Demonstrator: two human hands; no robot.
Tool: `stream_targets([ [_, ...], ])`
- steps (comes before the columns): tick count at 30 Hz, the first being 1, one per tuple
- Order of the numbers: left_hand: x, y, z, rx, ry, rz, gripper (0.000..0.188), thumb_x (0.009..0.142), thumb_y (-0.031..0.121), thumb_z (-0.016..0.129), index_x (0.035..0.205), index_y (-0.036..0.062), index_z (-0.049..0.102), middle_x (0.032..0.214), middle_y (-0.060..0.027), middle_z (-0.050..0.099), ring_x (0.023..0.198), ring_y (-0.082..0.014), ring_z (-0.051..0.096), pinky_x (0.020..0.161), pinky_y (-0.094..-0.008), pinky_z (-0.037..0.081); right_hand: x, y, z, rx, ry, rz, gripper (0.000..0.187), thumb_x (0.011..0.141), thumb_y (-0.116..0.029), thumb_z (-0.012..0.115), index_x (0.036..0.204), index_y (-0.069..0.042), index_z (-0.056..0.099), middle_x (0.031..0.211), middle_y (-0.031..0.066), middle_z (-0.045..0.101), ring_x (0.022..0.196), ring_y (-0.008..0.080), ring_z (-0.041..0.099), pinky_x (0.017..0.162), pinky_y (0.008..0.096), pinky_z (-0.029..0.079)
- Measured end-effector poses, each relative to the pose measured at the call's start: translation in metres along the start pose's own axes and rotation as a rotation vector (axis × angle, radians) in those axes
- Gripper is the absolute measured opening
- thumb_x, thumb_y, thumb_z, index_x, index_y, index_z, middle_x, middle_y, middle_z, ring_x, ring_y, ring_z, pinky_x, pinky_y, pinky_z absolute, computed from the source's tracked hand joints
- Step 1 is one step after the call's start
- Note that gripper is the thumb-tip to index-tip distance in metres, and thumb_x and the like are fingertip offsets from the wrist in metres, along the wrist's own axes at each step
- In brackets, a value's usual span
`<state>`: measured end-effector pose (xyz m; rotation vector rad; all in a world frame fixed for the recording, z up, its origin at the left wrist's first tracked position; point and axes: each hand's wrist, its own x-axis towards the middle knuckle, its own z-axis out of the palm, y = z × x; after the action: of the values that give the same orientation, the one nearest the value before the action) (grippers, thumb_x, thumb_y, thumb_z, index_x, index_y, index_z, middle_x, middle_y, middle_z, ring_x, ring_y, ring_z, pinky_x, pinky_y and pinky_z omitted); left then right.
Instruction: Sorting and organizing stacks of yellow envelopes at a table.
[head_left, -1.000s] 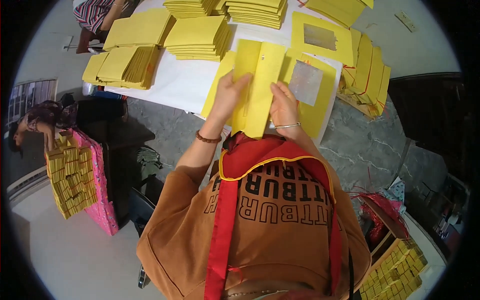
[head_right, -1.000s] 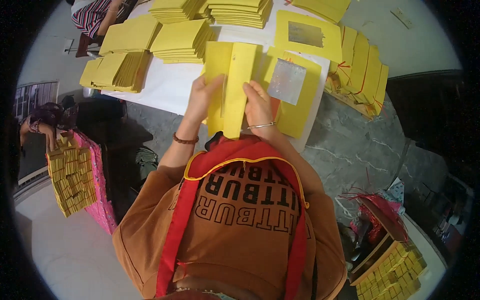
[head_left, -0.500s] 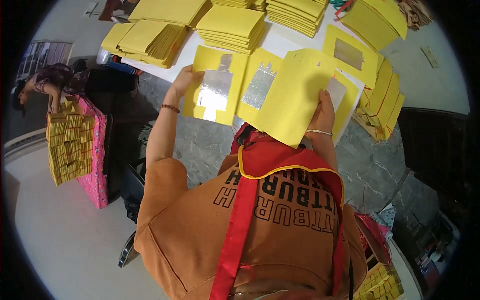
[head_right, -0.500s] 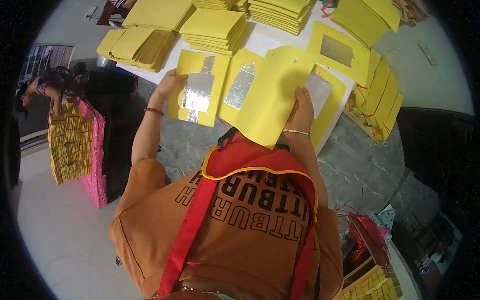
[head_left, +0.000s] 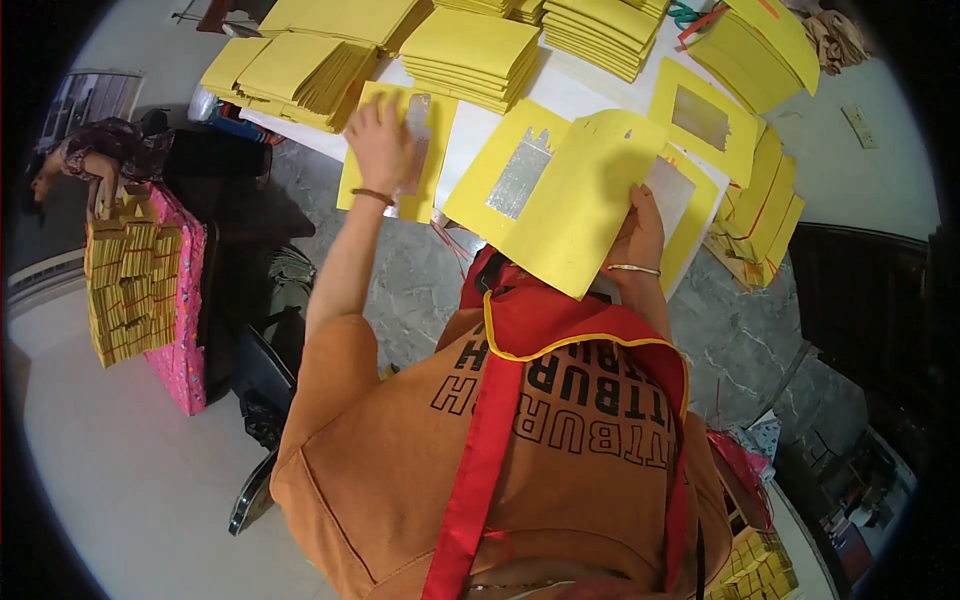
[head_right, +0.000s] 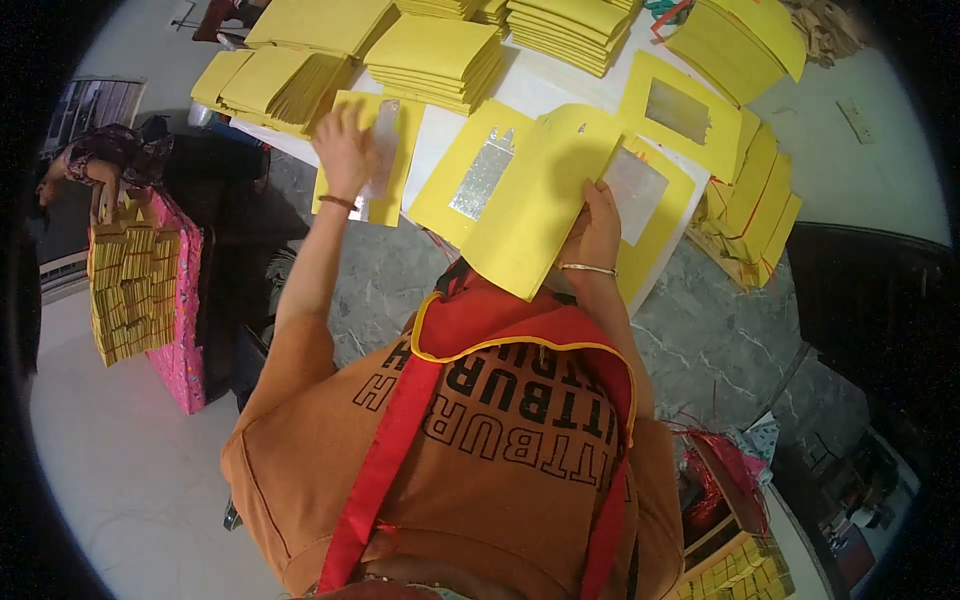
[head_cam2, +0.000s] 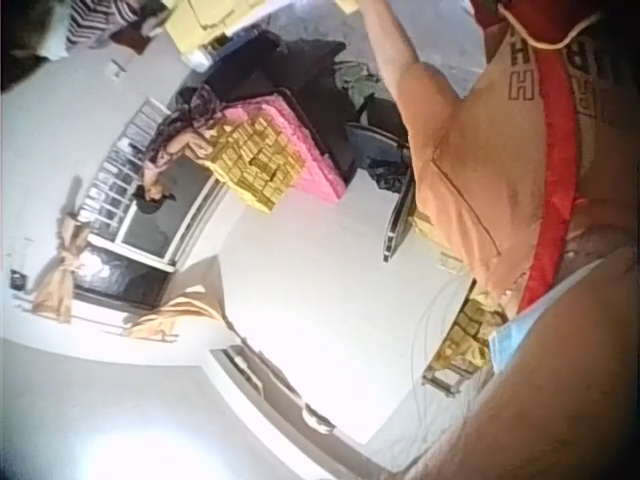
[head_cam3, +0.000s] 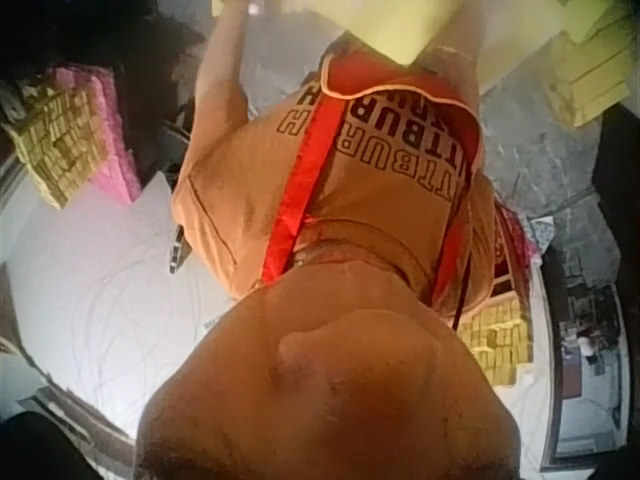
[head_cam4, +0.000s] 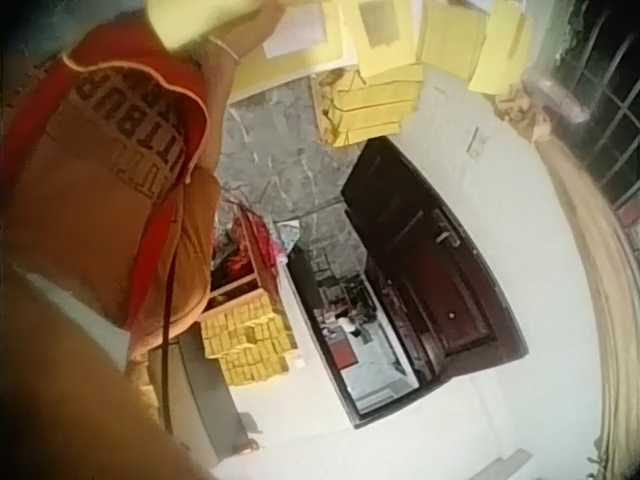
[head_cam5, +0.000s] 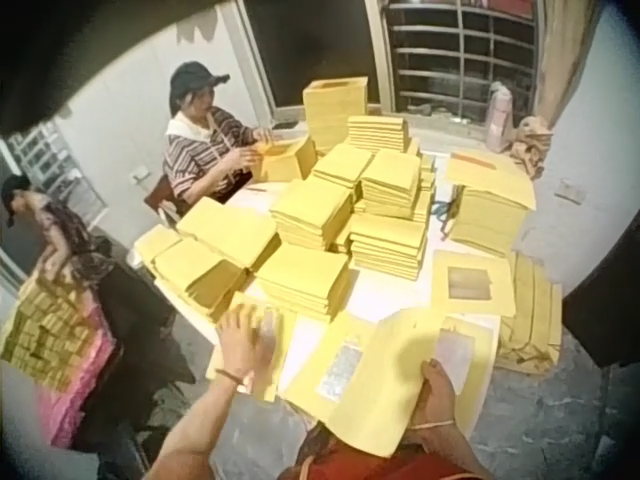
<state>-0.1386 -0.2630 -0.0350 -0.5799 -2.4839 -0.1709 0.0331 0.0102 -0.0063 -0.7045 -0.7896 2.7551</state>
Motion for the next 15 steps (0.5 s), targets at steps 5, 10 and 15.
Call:
stream_targets([
  [5, -0.039, 0.076, 0.003, -0.483, -0.342, -0.047, 0.052, 0.065, 0.019, 0.067, 0.11, 0.0052, 0.043, 0.102, -0.0164, 0.047, 0.089, -0.0356, 0.048, 0.072, -0.0421, 0.043, -0.003, 0.002, 0.002, -0.038, 0.019, 0.009, 0.018, 0.086, -0.013, 0.044, 0.1, -0.003, 0.047, 0.093, 0.007, 0.056, 0.084, 0.0165, 0.056, 0.073, 0.03, 0.046],
  [10, -0.031, 0.097, 0.008, -0.372, -0.596, -0.244, 0.08, 0.055, 0.024, 0.077, 0.117, 0.0036, 0.031, 0.108, -0.0177, 0.042, 0.09, -0.0365, 0.049, 0.075, -0.0413, 0.044, -0.005, -0.001, -0.001, -0.045, 0.035, -0.026, 0.018, 0.086, -0.013, 0.044, 0.1, -0.002, 0.047, 0.09, 0.0068, 0.057, 0.081, 0.0167, 0.056, 0.072, 0.0297, 0.046],
  [15, -0.03, 0.09, 0.024, -0.446, -0.764, -0.399, 0.069, 0.054, 0.032, 0.077, 0.107, 0.0046, 0.041, 0.098, -0.0173, 0.054, 0.087, -0.0343, 0.055, 0.073, -0.0401, 0.046, -0.009, -0.01, -0.008, -0.039, 0.043, -0.072, 0.02, 0.085, -0.015, 0.042, 0.101, -0.004, 0.049, 0.097, 0.0061, 0.056, 0.089, 0.0173, 0.055, 0.078, 0.0307, 0.045],
])
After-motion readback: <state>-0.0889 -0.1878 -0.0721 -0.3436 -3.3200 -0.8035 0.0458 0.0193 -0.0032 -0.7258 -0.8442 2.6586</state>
